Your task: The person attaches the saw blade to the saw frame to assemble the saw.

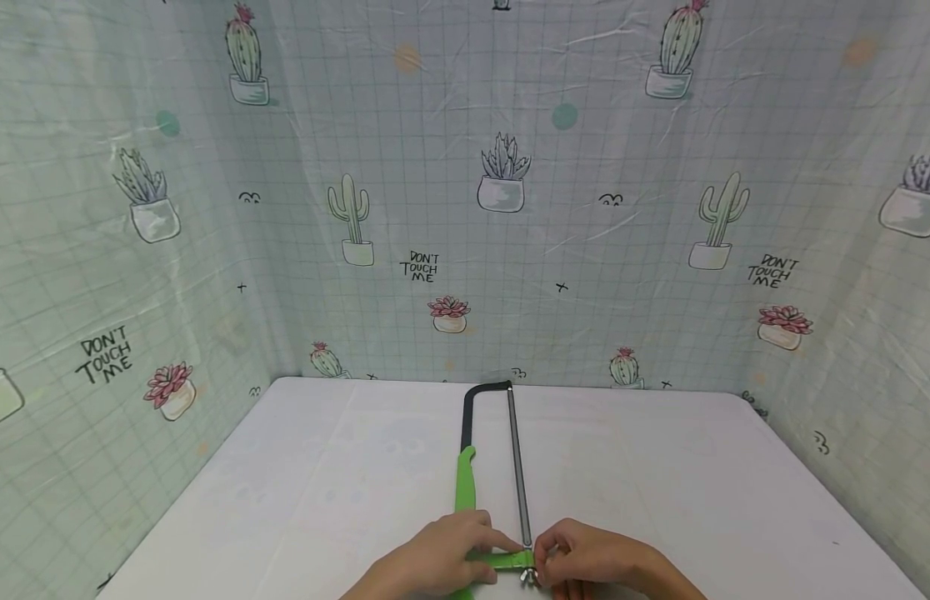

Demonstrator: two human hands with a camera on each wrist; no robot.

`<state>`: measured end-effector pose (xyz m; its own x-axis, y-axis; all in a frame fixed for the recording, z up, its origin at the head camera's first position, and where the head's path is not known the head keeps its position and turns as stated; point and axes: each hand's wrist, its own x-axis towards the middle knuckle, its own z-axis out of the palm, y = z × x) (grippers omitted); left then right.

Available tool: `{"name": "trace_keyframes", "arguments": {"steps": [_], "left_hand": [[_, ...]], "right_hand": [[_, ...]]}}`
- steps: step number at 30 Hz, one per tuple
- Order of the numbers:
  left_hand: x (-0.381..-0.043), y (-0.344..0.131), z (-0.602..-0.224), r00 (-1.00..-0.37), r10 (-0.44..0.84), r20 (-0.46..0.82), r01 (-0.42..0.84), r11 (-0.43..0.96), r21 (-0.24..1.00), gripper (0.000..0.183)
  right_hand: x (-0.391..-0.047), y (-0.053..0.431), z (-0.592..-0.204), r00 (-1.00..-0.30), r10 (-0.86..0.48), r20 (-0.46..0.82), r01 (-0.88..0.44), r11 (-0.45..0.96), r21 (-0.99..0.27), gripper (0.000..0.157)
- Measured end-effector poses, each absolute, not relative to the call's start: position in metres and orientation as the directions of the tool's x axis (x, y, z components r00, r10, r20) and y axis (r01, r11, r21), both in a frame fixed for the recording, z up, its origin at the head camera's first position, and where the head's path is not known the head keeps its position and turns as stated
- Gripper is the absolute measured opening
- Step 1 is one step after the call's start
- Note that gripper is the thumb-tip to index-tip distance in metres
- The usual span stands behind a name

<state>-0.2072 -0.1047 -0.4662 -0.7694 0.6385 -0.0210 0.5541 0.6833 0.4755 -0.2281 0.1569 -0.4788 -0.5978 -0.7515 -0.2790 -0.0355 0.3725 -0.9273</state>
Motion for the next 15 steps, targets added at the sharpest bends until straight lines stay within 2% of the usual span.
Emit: {"name": "trace_keyframes", "arguments": {"steps": [6,15], "left_hand": [[-0.2080,-0.1065,-0.4672,-0.771,0.637,-0.020,0.550,0.682,0.482,0.040],[-0.2077,-0.1052,-0.4687,-0.771,0.637,-0.008,0.553,0.676,0.487,0.039]], "right_hand": [[-0.2294,0.1559,-0.4799,-0.597,-0.754,-0.275,-0.041,0.371,-0.928,0.011],[-0.2295,0.1570,-0.4810,-0.570,-0.779,-0.260,-0.020,0.330,-0.944,0.006]]}}
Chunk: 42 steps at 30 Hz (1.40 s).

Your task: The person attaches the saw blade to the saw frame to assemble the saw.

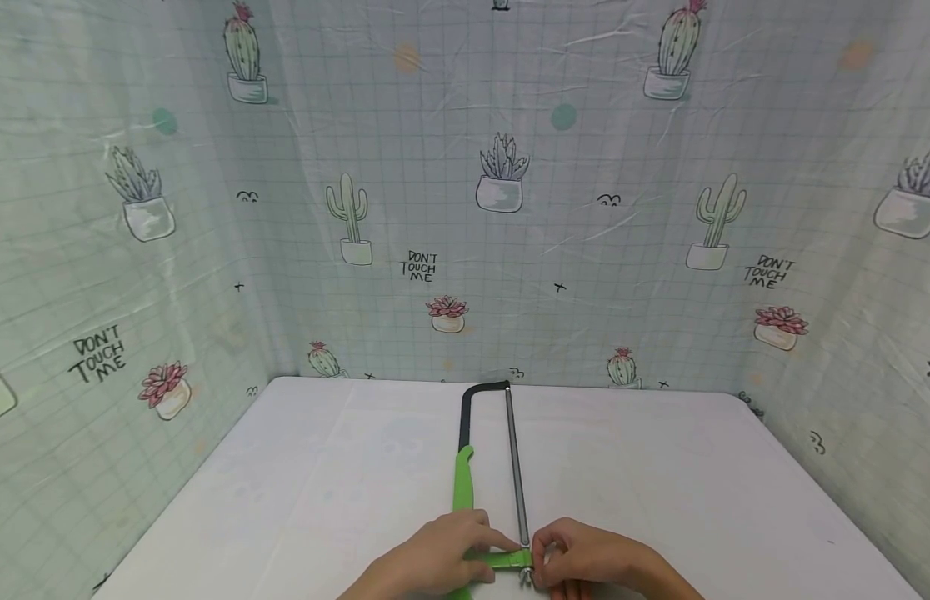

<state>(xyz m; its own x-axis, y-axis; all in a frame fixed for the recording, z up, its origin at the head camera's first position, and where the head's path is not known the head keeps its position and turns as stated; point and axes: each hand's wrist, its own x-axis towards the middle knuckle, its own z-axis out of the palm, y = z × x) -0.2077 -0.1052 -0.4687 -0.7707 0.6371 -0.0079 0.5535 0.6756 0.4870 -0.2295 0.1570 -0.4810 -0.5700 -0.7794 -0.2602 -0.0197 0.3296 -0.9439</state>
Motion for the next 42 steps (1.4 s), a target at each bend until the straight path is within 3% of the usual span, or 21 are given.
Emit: {"name": "trace_keyframes", "arguments": {"steps": [13,20,25,32,42], "left_hand": [[-0.2070,-0.1043,-0.4679,-0.776,0.630,-0.020,0.545,0.686,0.483,0.039],[-0.2068,-0.1050,-0.4669,-0.774,0.633,-0.020,0.547,0.683,0.485,0.038],[-0.2074,-0.1052,-0.4673,-0.771,0.636,-0.015,0.553,0.682,0.478,0.038],[-0.2076,-0.1052,-0.4683,-0.771,0.637,-0.017,0.552,0.681,0.482,0.038],[-0.2081,-0.1055,-0.4675,-0.767,0.641,-0.018,0.557,0.681,0.476,0.039]], "right_hand": [[-0.2290,0.1573,-0.4799,-0.562,-0.789,-0.251,-0.021,0.317,-0.948,0.010],[-0.2284,0.1567,-0.4787,-0.563,-0.789,-0.245,-0.027,0.314,-0.949,0.021],[-0.2285,0.1566,-0.4782,-0.567,-0.783,-0.255,-0.023,0.325,-0.945,0.017],[-0.2296,0.1572,-0.4779,-0.571,-0.776,-0.268,-0.024,0.342,-0.939,0.049],[-0.2294,0.1560,-0.4778,-0.581,-0.767,-0.271,-0.026,0.351,-0.936,0.052]]}}
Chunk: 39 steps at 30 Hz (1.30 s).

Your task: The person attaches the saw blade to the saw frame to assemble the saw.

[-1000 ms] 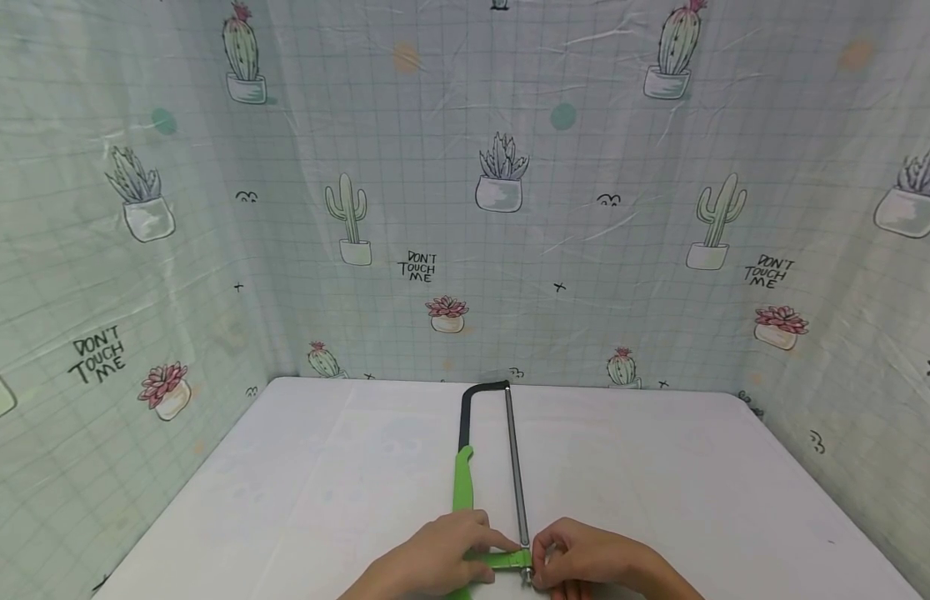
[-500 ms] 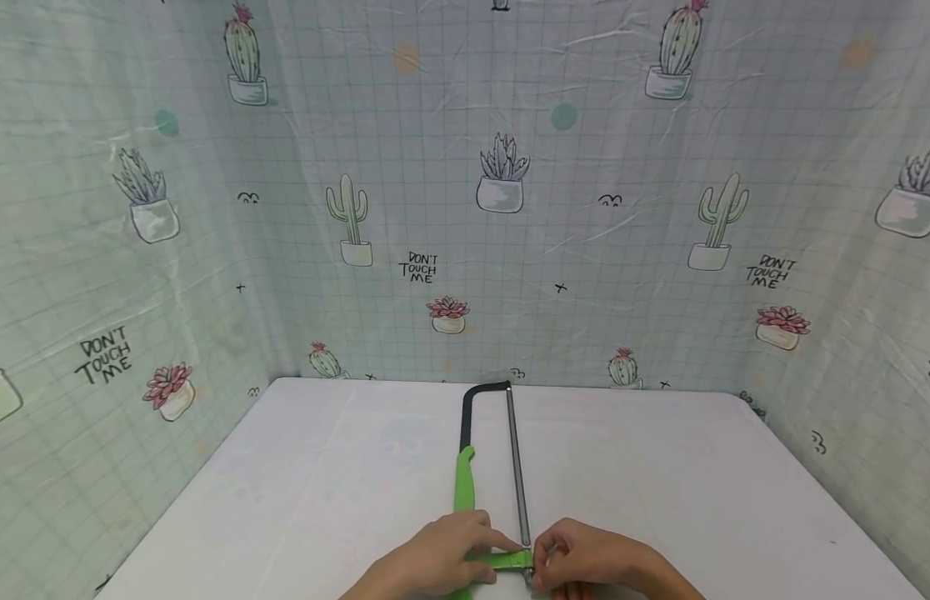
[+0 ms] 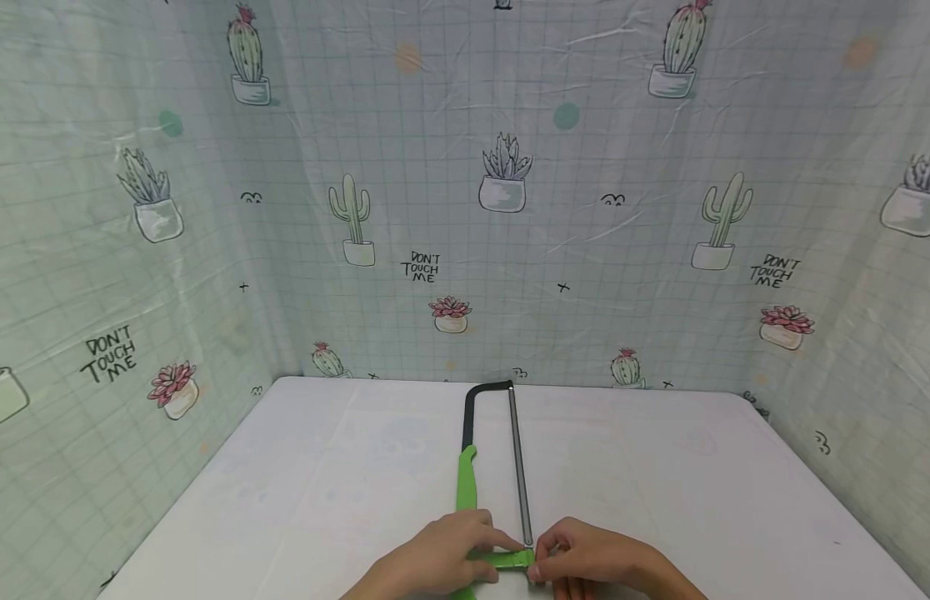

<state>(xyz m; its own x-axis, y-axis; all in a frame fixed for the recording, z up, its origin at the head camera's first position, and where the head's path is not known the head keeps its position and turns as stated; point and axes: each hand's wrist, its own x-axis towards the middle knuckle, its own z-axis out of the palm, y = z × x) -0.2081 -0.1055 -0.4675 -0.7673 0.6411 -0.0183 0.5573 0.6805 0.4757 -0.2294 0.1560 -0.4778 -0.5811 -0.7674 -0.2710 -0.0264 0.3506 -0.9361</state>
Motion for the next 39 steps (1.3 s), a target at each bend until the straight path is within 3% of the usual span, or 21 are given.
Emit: {"name": "trace_keyframes", "arguments": {"steps": [39], "left_hand": [[-0.2073,-0.1040,-0.4648,-0.772,0.634,-0.029,0.545,0.686,0.481,0.038]], "right_hand": [[-0.2283,0.1532,-0.4795,-0.616,-0.743,-0.262,-0.039,0.361,-0.932,0.055]]}}
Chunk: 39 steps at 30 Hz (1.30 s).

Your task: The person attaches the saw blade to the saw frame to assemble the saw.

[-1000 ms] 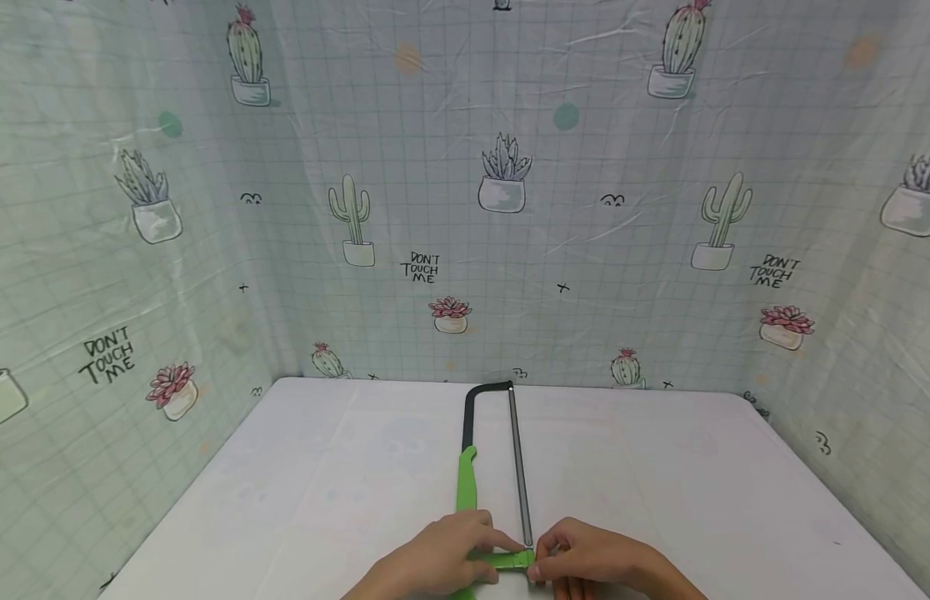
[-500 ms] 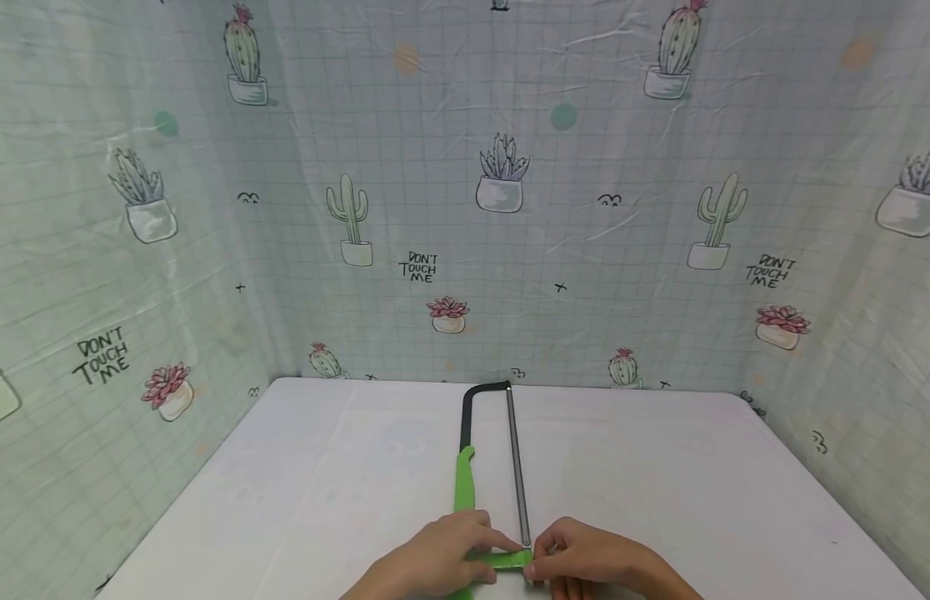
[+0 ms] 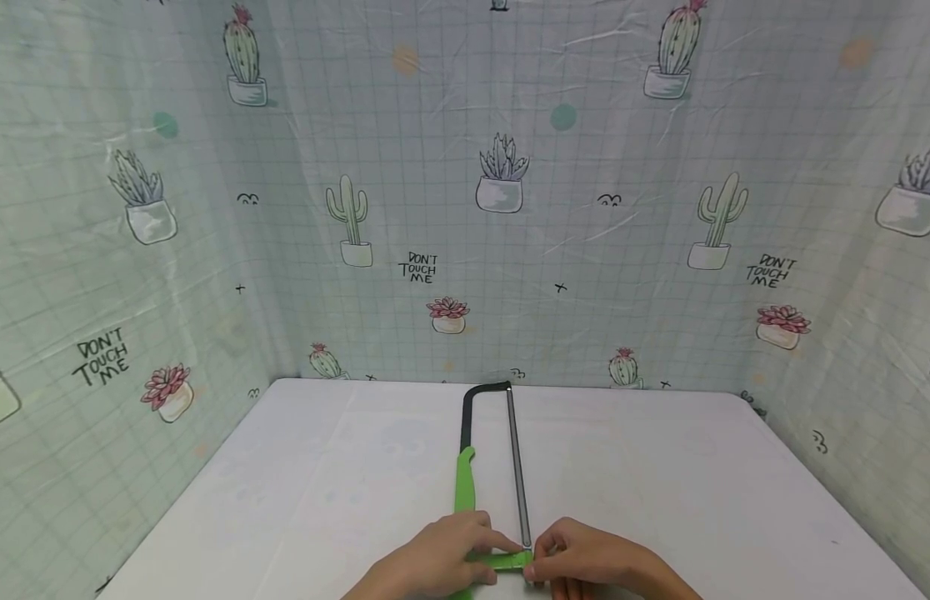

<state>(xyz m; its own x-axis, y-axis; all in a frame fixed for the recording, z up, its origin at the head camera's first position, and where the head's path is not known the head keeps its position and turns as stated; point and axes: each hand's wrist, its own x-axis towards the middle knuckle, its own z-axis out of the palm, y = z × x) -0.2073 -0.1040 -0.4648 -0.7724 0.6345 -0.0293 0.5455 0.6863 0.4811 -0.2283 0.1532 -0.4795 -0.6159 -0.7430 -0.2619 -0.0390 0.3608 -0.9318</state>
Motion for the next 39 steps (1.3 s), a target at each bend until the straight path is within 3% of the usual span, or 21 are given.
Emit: {"name": "trace_keyframes", "arguments": {"steps": [13,20,26,39], "left_hand": [[-0.2070,-0.1046,-0.4657,-0.765,0.644,-0.020,0.563,0.684,0.464,0.039],[-0.2066,-0.1045,-0.4645,-0.766,0.642,-0.023,0.561,0.687,0.462,0.039],[-0.2066,-0.1046,-0.4634,-0.768,0.640,-0.028,0.556,0.686,0.469,0.039],[-0.2053,-0.1060,-0.4644,-0.755,0.656,-0.006,0.584,0.676,0.449,0.039]], "right_hand": [[-0.2263,0.1517,-0.4787,-0.627,-0.731,-0.271,-0.033,0.373,-0.927,0.053],[-0.2251,0.1511,-0.4777,-0.633,-0.718,-0.290,-0.017,0.388,-0.922,0.039],[-0.2258,0.1507,-0.4770,-0.628,-0.723,-0.288,-0.022,0.386,-0.922,0.047],[-0.2252,0.1524,-0.4772,-0.630,-0.721,-0.288,-0.030,0.394,-0.919,0.040]]}}
